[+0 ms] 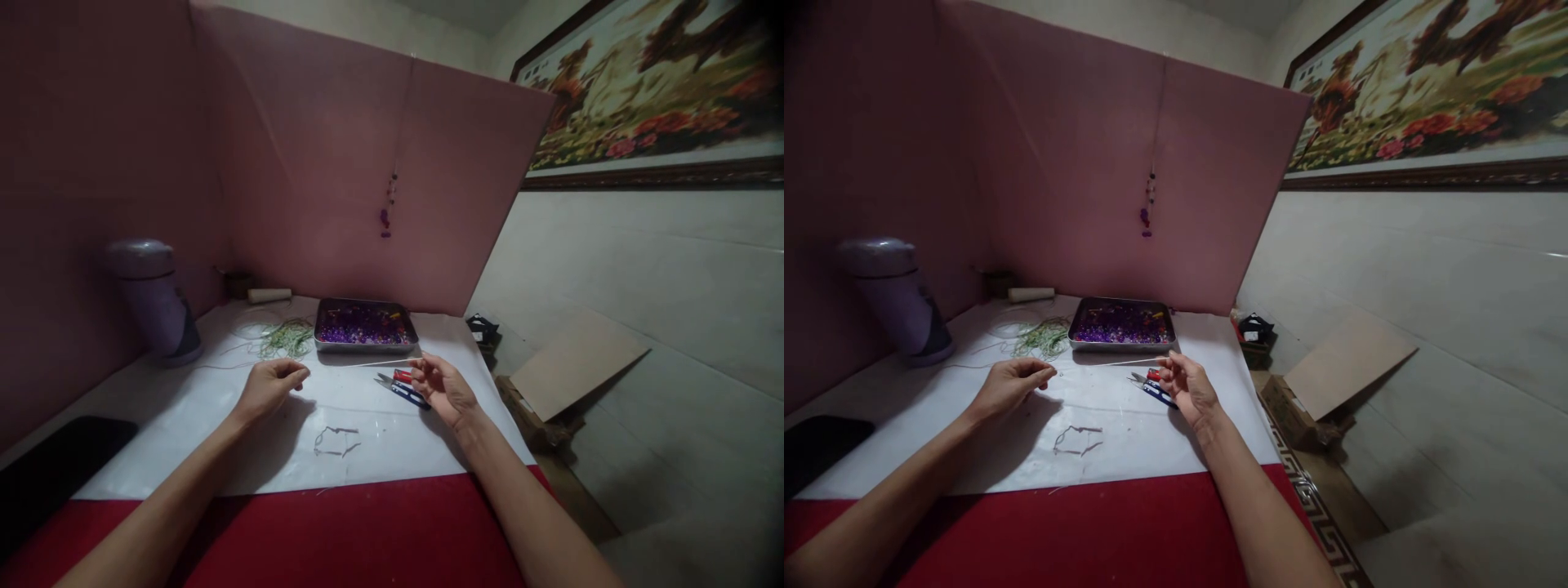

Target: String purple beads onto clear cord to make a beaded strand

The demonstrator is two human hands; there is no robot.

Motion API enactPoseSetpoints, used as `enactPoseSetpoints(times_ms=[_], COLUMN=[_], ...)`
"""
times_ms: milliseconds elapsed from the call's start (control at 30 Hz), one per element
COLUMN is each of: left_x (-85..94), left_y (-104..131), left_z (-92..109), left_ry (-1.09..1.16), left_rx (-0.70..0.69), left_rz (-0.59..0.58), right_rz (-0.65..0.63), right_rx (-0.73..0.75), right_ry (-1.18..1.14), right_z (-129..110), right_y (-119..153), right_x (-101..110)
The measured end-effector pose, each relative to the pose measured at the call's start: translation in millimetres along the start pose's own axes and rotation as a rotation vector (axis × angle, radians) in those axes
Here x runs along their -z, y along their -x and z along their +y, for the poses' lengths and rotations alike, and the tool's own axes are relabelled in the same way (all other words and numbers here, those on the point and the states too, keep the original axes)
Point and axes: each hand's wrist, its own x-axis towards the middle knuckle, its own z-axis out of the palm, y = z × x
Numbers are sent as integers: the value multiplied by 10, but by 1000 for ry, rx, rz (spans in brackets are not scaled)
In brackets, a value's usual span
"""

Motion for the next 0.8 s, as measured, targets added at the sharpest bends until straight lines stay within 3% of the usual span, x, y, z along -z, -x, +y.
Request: enactPoseSetpoints(times_ms=[167,267,800], left_x=[-46,-56,-52], left_y=[36,48,27], left_z=[10,18,-28], left_ry=[-1,22,38], left_rx=[47,70,100], left_rz=[-159,-196,-149], right_rz=[-25,-42,-3], right_rx=[9,21,162], right_ry=[-146,-187,-15], right_z=[2,18,95], right_y=[18,18,-3], right_x=[-19,-29,-20])
